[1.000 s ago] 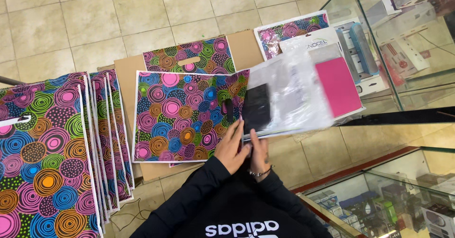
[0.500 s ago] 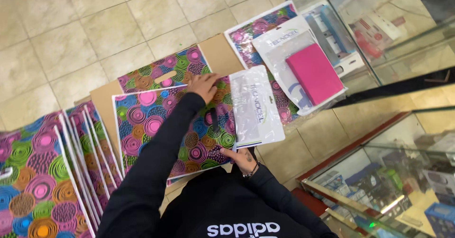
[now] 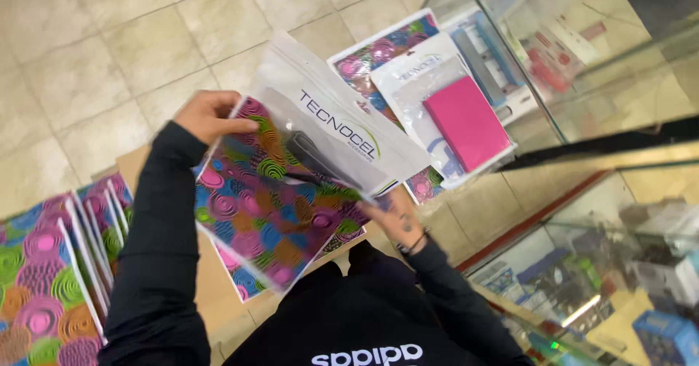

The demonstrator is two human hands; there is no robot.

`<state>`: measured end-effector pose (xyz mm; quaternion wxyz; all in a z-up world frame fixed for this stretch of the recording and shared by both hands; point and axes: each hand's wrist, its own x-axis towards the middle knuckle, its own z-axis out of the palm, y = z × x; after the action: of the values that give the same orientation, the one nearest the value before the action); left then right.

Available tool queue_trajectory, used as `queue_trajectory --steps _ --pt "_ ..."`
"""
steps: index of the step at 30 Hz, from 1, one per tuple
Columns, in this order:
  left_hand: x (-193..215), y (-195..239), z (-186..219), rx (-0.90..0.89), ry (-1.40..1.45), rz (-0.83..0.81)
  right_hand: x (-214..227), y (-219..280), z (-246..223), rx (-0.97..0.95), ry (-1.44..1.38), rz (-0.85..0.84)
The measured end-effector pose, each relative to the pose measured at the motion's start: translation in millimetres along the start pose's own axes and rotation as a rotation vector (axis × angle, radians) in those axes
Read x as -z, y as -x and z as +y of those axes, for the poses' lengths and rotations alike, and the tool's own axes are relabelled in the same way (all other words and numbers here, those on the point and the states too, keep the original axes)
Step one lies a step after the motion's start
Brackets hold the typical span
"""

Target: The person picks up electronics items in white protective sleeves and places them into decorative plastic gift bags, repeating the process for multiple items.

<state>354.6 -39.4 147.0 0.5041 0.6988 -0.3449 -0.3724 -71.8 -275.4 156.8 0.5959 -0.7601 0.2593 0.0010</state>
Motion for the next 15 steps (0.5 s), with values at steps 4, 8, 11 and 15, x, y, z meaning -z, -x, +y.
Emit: queue_trajectory --steps 4,8,11,15 --pt "8 104 128 -0.123 0.064 0.195 67 -37 -45 0.336 0.231 -0.037" --pt "-5 179 185 -0.324 0.075 0.422 109 -42 -154 0.49 0.283 -0.011" --pt "-20 220 228 -0.469 -0.038 0.546 108 -11 -251 0.58 0.286 0.035" --pt "-63 245 267 -0.487 -0.091 0.648 110 -10 -275 0.657 0.22 -0.027"
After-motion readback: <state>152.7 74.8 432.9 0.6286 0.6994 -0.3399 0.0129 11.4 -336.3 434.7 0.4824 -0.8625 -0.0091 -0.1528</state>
